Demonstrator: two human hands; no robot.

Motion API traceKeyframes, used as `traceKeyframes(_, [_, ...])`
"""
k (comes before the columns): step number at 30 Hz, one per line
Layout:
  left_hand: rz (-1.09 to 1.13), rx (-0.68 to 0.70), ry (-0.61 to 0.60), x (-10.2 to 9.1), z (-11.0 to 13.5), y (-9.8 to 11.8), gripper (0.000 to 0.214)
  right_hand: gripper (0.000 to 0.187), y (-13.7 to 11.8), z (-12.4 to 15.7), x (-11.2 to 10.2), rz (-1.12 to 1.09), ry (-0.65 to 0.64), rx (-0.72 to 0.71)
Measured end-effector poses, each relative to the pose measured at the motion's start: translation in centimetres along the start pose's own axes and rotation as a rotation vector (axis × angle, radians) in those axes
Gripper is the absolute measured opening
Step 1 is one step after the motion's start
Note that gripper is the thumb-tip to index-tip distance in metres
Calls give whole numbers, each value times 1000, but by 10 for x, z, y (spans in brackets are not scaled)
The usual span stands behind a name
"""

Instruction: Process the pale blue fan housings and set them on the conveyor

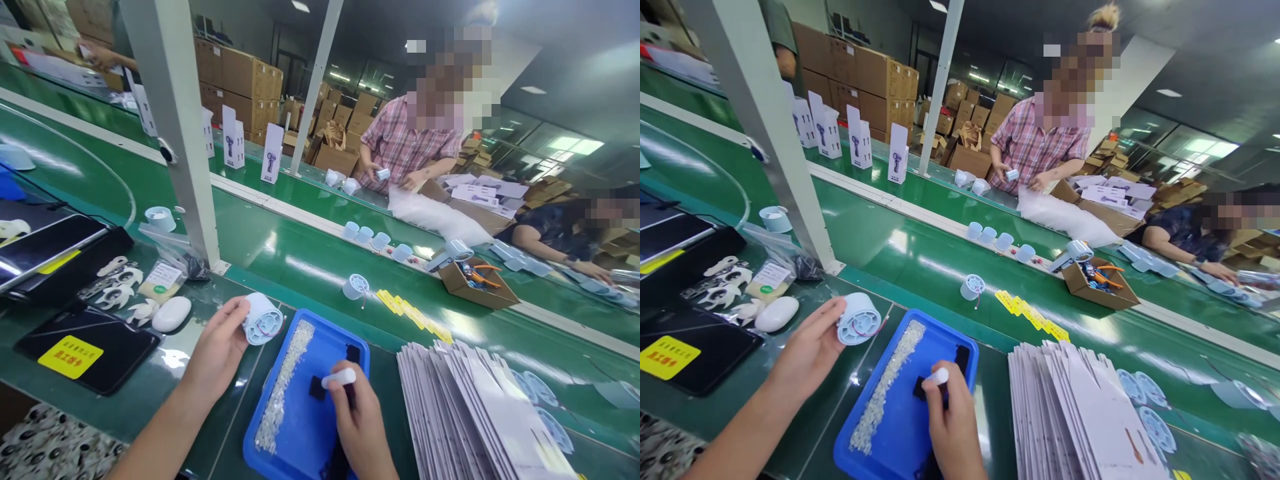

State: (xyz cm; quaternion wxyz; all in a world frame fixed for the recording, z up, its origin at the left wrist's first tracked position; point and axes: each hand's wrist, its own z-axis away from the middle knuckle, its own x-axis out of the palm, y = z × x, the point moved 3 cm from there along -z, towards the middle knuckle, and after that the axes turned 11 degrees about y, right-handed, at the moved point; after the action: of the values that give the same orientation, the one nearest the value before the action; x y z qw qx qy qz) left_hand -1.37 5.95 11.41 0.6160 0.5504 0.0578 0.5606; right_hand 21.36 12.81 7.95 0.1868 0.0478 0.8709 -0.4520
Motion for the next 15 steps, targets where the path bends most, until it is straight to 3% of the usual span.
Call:
traceKeyframes(2, [-23,-15,-34,4,6,-4,25,7,-14,5,3,-38,31,25])
traceKeyframes(5, [-86,-26,-89,10,16,-10,22,11,-40,11,2,-219,304,115])
traceKeyframes(7, [-132,-23,-113,13,23,-14,21,11,-57,12,4,-386,389,194])
traceKeyframes(11, [-162,7,-148,17,33,-16,21,10,-78,7,8,-505,361,228])
traceKeyframes(15, [-165,0,-136,19,39,-16,21,9,-78,6,9,-517,349,222])
